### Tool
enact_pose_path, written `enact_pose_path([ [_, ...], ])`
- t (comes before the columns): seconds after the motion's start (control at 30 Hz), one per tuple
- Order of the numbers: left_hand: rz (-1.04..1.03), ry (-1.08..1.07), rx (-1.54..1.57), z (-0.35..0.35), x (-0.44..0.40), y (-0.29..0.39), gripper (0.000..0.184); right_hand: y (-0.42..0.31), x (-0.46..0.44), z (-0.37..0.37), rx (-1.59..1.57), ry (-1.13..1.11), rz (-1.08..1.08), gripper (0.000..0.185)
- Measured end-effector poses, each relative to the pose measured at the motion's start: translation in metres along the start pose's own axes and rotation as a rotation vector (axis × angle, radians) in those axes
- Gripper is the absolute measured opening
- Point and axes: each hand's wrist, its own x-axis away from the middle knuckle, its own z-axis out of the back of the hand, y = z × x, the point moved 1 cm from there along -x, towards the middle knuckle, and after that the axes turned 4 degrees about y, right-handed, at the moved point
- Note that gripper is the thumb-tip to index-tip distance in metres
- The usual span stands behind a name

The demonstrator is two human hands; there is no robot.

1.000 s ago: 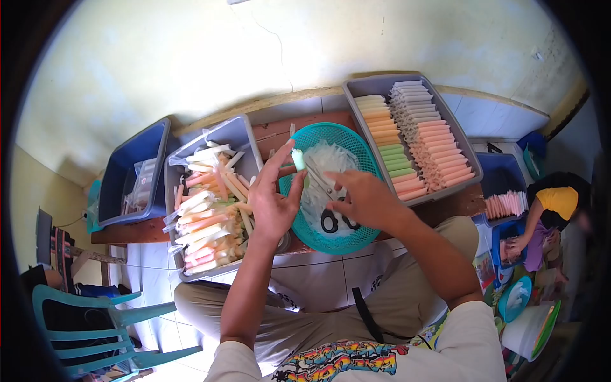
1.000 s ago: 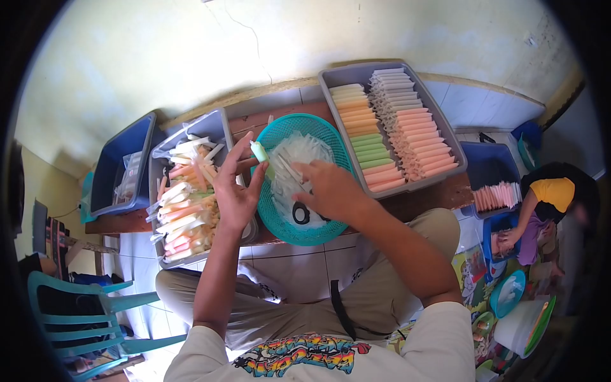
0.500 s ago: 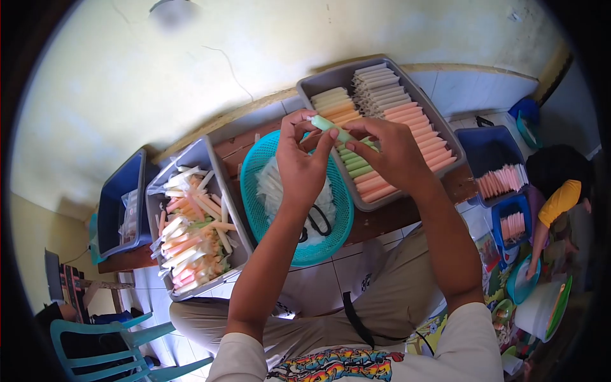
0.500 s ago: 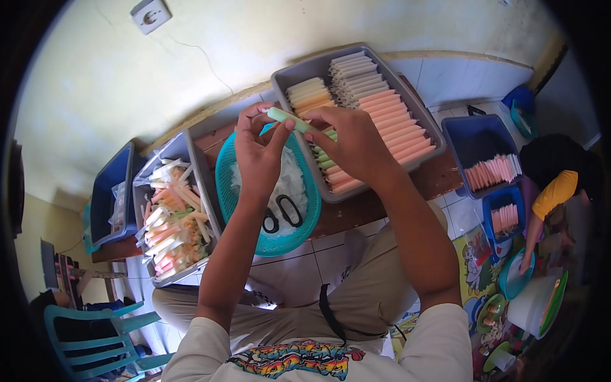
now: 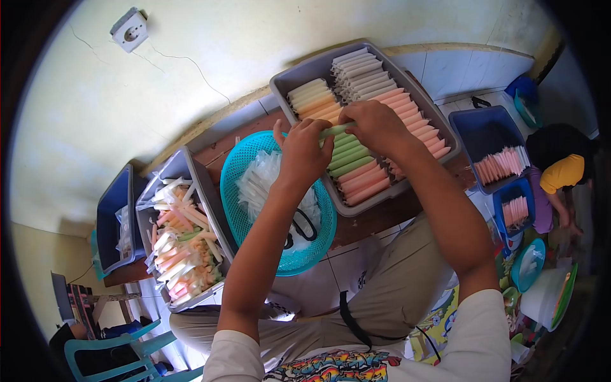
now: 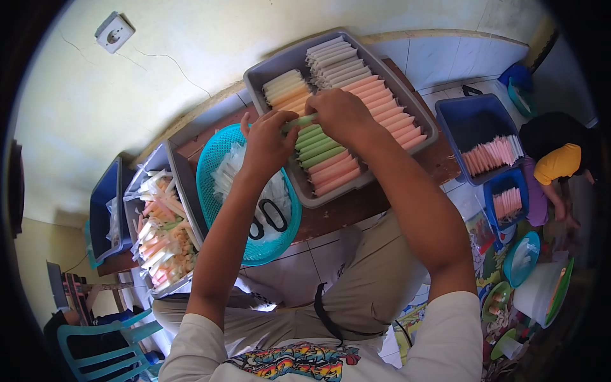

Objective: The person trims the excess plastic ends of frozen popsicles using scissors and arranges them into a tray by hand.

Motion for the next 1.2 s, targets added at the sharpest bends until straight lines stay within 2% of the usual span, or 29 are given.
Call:
enact_pose_path([
  [0.2,-0.062,-0.191,-0.111,-0.012,-0.013,-0.002,0.023,0.004,0.002,-0.022,0.154,-0.068,-0.028,0.016],
  [0.27,-0.064,-0.33,-0.272,-0.012,-0.014,0.001,0.026,0.005,0.003,-0.029,0.188,-0.075,-0.013,0.018],
  [0.4,-0.128,-0.4,-0.343,-0.012,-0.016,0.004,0.027,0.012,0.005,-0.036,0.194,-0.156,-0.033,0.021],
  [0.47,-0.12,-0.609,-0.564,-0.012,-0.023,0.009,0.032,0.013,0.006,-0.04,0.197,-0.161,-0.01,0.022],
  [0.57,-0.164,-0.646,-0.628,-0.018,-0.025,0.009,0.031,0.008,0.004,-0.039,0.22,-0.224,-0.066,0.023],
  [0.63,-0.168,-0.66,-0.624,-0.018,-0.026,0.009,0.03,0.01,0.005,-0.041,0.206,-0.218,-0.105,0.017],
  [0.87,-0.204,-0.709,-0.63,-0.02,-0.027,0.008,0.026,0.012,0.009,-0.045,0.267,-0.27,-0.078,0.021],
  [1.2,-0.225,-0.667,-0.623,-0.018,-0.025,0.009,0.023,0.017,0.012,-0.049,0.275,-0.267,-0.085,0.016],
])
